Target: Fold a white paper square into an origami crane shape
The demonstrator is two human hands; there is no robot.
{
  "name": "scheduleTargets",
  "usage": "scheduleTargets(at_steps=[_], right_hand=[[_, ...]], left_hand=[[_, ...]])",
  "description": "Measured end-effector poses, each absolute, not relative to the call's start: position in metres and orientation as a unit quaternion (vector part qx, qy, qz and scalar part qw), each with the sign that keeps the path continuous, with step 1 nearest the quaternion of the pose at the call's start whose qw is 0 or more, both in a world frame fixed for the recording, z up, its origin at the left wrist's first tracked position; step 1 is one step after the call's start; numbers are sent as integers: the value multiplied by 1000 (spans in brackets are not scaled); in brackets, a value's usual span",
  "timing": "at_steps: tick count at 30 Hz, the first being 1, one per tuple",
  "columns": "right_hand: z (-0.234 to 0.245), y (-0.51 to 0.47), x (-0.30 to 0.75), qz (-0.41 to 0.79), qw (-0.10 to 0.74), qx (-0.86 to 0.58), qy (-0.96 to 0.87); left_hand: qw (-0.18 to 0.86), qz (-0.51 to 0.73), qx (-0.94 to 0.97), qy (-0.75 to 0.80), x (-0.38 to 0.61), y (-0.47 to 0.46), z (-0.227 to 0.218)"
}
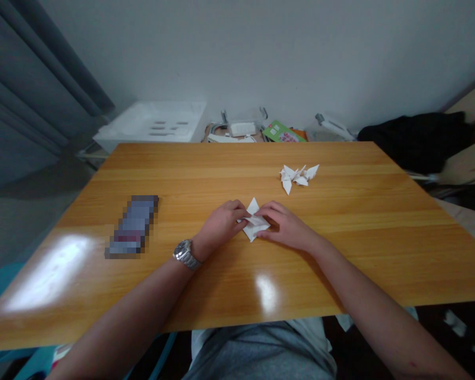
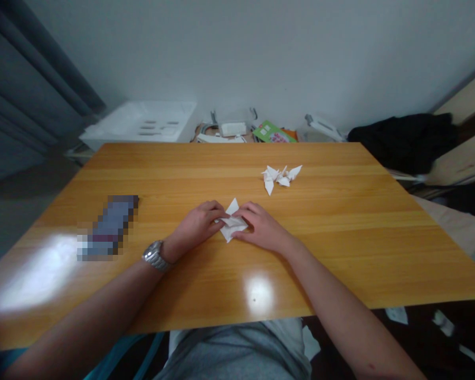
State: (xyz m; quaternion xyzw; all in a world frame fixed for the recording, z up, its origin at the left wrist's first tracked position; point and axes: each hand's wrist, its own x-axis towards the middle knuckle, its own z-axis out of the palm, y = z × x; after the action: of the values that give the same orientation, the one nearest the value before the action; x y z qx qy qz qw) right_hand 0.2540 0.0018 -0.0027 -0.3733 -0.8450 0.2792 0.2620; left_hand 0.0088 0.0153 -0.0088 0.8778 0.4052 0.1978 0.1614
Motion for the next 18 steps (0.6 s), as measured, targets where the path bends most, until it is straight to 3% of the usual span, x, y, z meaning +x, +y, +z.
scheduleTargets(at_steps=[18], right_hand=[[-4,3,237,162,225,-453,-847]], left_hand=[[161,200,848,463,20,13,0]])
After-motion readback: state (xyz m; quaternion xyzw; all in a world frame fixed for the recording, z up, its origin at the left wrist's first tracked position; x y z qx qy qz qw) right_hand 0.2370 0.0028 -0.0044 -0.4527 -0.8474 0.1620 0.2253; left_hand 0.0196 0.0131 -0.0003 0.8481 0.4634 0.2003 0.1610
